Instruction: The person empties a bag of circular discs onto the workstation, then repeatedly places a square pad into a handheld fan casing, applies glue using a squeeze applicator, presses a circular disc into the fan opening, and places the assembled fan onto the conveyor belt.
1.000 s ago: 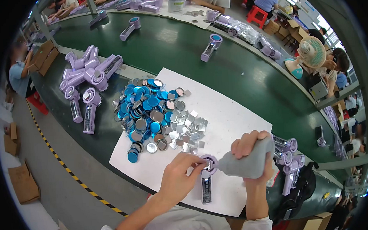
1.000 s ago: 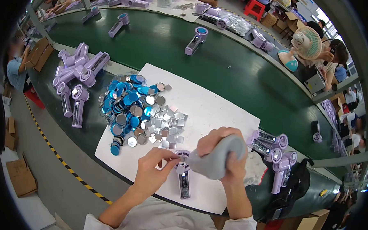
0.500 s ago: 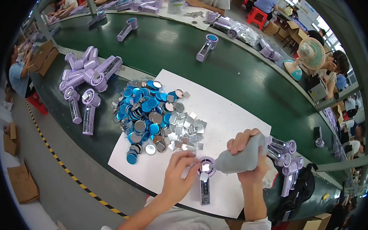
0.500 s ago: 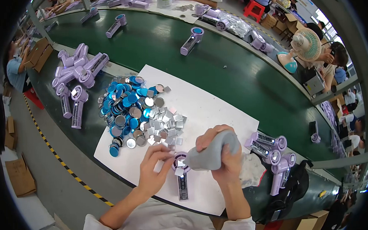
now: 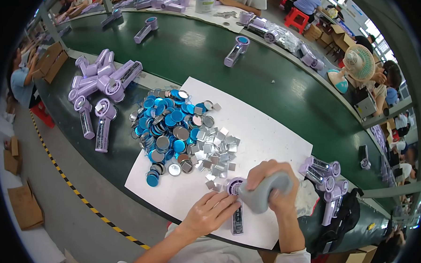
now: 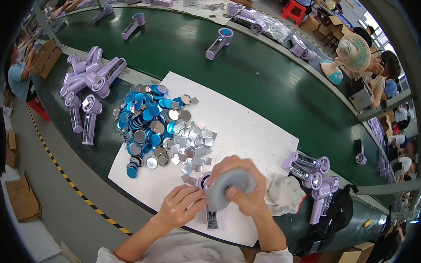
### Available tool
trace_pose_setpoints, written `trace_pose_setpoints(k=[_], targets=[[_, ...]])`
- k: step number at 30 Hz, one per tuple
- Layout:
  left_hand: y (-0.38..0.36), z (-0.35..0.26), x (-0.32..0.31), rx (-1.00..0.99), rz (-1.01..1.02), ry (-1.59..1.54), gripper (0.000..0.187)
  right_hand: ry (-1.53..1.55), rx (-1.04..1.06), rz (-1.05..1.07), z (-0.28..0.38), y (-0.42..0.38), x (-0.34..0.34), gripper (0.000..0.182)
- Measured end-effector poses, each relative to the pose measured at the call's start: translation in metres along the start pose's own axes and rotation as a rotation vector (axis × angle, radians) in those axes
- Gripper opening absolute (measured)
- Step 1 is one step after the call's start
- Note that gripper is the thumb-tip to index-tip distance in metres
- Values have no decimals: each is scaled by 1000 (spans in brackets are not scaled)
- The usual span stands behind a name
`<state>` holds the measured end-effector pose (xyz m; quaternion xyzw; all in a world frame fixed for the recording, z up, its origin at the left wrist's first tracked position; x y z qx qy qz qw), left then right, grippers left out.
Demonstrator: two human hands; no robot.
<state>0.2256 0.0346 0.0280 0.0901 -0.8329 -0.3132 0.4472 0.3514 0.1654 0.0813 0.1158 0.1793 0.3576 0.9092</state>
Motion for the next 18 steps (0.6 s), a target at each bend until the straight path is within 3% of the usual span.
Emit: trace_pose_setpoints(k=[3, 7, 9, 12, 18], targets=[[5, -1, 0, 41, -64, -22, 25, -18, 64, 93, 7, -2, -2, 43], [18, 6, -7, 303, -104, -207, 23, 221, 170, -40, 26, 7, 10, 43], [27, 8, -6, 516, -109, -311, 21, 259, 133, -74, 30, 7, 19, 43], [28, 15, -13, 668, -68, -458, 14, 373, 110, -118, 34, 7, 24, 38], [31, 27, -13, 885, 86, -718, 18, 508, 30, -213, 32, 9, 28, 31]])
Point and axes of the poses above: each hand's wrist, its own y-axis towards the middle knuckle, its own x-axis out of the back of the hand, z = x × y, the point moved 3 cm from there along y, towards the middle knuckle
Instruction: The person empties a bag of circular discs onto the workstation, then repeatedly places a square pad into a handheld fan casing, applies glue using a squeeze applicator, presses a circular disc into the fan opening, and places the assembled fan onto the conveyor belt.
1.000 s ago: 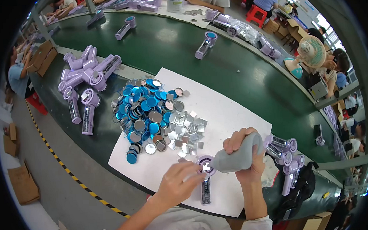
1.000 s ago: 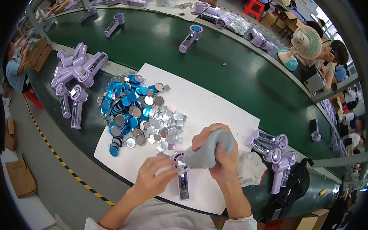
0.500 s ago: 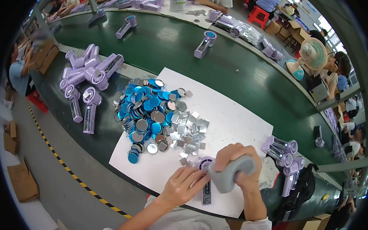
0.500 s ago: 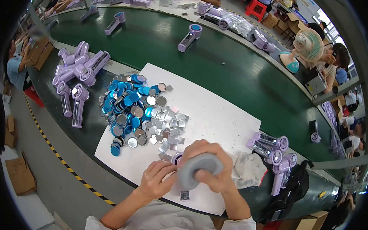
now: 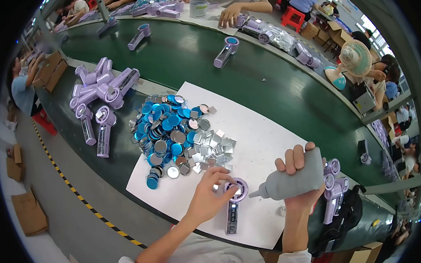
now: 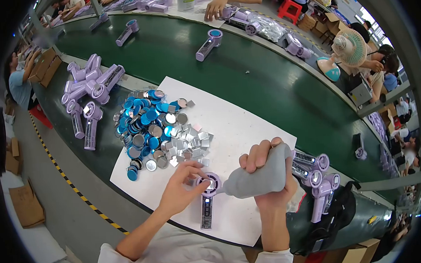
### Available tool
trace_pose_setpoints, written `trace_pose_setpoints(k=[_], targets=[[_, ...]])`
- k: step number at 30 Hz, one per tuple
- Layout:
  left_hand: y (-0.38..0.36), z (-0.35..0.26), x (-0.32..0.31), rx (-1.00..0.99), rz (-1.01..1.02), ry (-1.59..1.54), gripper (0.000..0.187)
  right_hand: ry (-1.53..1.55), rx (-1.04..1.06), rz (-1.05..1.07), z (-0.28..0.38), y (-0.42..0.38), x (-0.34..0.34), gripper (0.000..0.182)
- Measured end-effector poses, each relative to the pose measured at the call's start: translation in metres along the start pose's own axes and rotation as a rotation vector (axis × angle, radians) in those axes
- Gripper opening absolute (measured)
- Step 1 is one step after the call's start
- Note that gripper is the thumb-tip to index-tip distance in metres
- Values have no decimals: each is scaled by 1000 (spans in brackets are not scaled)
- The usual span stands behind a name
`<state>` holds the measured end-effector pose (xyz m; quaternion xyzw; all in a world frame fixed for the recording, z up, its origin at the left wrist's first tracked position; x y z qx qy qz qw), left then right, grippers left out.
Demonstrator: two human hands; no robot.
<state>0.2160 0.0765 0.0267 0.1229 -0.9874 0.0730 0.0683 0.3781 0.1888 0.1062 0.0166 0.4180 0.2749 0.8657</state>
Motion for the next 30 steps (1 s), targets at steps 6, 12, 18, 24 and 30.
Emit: trace_pose_setpoints(k=[6, 12, 18, 24, 30], targets=[[3, 27, -12, -83, 62, -275, 17, 15, -9, -39, 5, 4, -3, 33], [-9, 7, 6, -150, -164, -109, 25, -9, -23, -24, 3, 2, -15, 30], [-26, 21, 81, -368, -417, 869, 24, -24, -20, -7, 1, -3, -12, 33], [-25, 25, 85, -465, -405, 1109, 17, -139, -14, -51, -11, -4, -5, 40], [-54, 17, 58, -290, -275, 542, 17, -291, -100, -101, -25, -7, -3, 47]])
Point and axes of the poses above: each hand's wrist, its own y-axis towards the middle knuckle, its own x-axis out of the back of the hand, z = x × y, the point moved 3 cm from there along y, towards the middle knuckle
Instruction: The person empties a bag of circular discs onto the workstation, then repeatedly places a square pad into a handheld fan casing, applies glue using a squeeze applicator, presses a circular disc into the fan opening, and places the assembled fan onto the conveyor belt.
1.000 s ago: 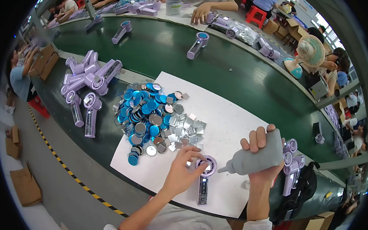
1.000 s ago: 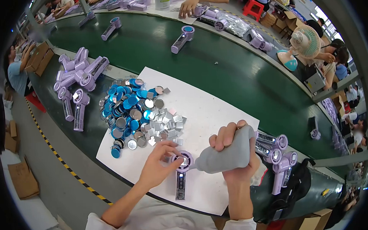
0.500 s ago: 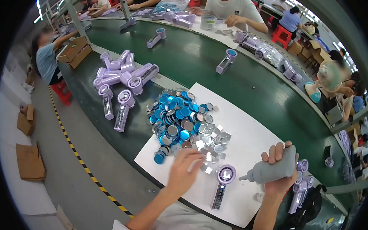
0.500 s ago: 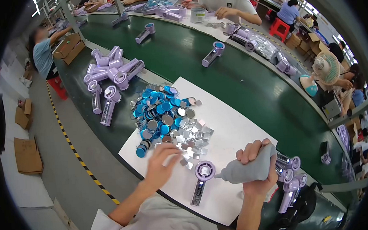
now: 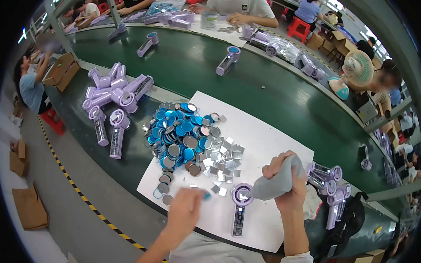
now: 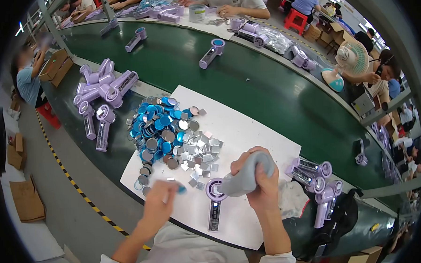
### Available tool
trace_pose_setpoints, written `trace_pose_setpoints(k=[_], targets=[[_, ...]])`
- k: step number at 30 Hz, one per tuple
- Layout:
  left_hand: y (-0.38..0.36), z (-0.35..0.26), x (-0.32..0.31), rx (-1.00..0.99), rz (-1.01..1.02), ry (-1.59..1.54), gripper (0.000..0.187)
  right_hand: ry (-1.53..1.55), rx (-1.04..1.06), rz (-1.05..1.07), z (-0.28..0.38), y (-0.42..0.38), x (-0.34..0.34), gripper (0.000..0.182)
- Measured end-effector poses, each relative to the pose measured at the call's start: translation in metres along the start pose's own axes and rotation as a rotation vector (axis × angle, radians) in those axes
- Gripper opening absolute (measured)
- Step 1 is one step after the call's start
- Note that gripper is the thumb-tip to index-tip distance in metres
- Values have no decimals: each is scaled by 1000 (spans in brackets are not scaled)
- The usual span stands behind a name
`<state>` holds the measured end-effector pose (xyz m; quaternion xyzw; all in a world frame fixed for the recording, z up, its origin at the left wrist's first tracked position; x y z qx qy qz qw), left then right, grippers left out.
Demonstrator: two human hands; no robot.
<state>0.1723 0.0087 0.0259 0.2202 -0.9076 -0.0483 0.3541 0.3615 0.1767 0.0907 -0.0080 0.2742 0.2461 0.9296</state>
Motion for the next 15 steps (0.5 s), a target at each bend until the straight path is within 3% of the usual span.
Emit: trace_pose_setpoints(k=[2, 7, 10, 13, 15], targets=[[-16, -6, -13, -5, 90, -72, 19, -39, -18, 12, -4, 0, -1, 48], [-22, -19, -18, -100, 60, 94, 29, -164, -17, 111, -7, -4, -3, 48], [-29, -16, -19, -175, 118, 141, 32, -266, 117, 312, -8, -9, -15, 42], [-29, -13, -22, -227, 143, 182, 31, -585, 293, 531, -4, -20, -32, 35], [-27, -11, -23, -236, 126, 164, 32, -553, 351, 391, -4, -21, -31, 32]])
Point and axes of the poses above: each hand's wrist, its own y-axis towards the middle knuckle, its own x-axis out of the back of the hand, z = x × y, the point moved 3 cm from there along y, towards the middle knuckle
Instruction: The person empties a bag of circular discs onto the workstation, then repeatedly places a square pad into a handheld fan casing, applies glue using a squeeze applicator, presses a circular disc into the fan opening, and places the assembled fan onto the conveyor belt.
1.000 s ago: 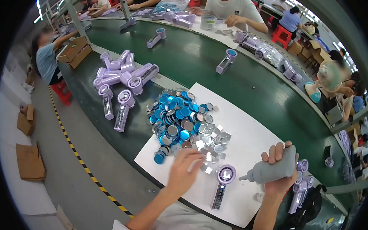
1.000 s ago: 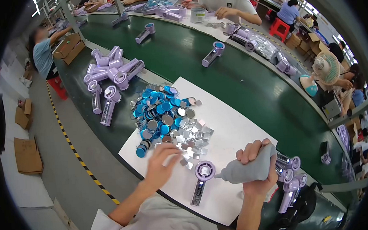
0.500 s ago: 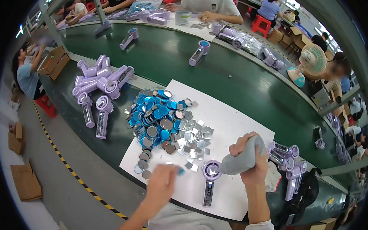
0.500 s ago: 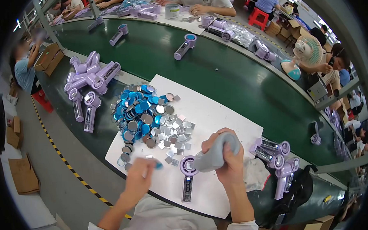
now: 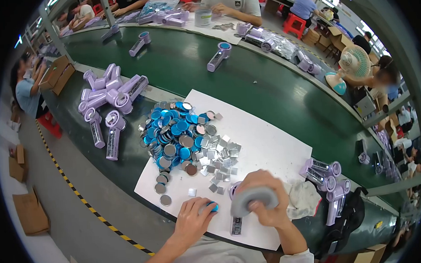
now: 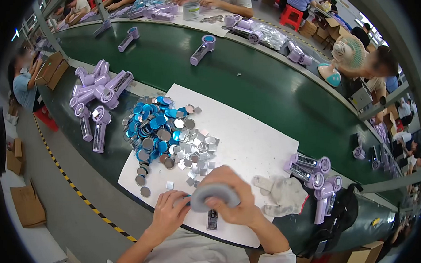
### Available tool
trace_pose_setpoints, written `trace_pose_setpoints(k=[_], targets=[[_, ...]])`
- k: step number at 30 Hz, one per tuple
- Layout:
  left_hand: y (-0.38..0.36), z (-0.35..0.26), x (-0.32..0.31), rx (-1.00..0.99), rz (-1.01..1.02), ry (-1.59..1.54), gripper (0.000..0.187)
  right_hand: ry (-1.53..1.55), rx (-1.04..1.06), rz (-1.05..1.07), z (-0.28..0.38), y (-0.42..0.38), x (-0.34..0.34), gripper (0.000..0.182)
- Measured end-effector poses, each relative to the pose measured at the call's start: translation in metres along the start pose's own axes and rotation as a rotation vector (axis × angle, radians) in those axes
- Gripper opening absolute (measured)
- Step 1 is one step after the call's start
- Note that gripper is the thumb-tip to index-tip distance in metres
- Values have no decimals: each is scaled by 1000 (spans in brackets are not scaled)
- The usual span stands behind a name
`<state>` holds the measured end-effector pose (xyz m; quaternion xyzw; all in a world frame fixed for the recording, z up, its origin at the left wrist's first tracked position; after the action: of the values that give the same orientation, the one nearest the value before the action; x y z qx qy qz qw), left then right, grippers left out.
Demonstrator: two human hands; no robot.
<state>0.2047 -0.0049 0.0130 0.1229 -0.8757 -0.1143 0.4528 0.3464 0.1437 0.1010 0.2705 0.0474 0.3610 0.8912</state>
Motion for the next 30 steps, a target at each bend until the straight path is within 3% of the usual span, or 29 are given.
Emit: trace_pose_setpoints(k=[5, 9, 12, 16, 21, 24, 26, 28, 30], targets=[[10, -6, 1, 43, -226, -172, 38, -450, -250, -240, -11, 17, 31, 28], [43, -32, -7, -51, -286, -260, 42, -915, -489, -61, -74, 19, 62, 28], [59, -41, -16, -67, -231, -173, 40, -973, -642, 62, -95, 23, 77, 31], [65, -39, -16, 2, -111, -202, 42, -1291, -14, -15, -60, 31, 64, 32], [63, -37, -15, 333, -55, -388, 58, -540, -639, 34, -34, -36, 18, 39], [49, -36, -23, 392, 70, -450, 65, -17, -979, -51, -40, -70, 6, 42], [46, -42, -21, 428, 134, -554, 65, 208, -966, -131, -43, -85, 3, 42], [48, -53, -9, 480, 143, -687, 62, 200, -834, -162, -37, -94, -2, 44], [44, -57, -4, 399, 78, -755, 55, 199, -713, -158, -29, -96, -5, 45]])
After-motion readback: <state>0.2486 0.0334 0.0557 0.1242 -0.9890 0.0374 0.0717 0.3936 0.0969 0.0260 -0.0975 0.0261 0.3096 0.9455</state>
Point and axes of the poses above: each hand's wrist, its own y-axis towards the middle knuckle, its own x-axis out of the back of the hand, z = x × y, the point moved 3 cm from there along y, towards the middle knuckle
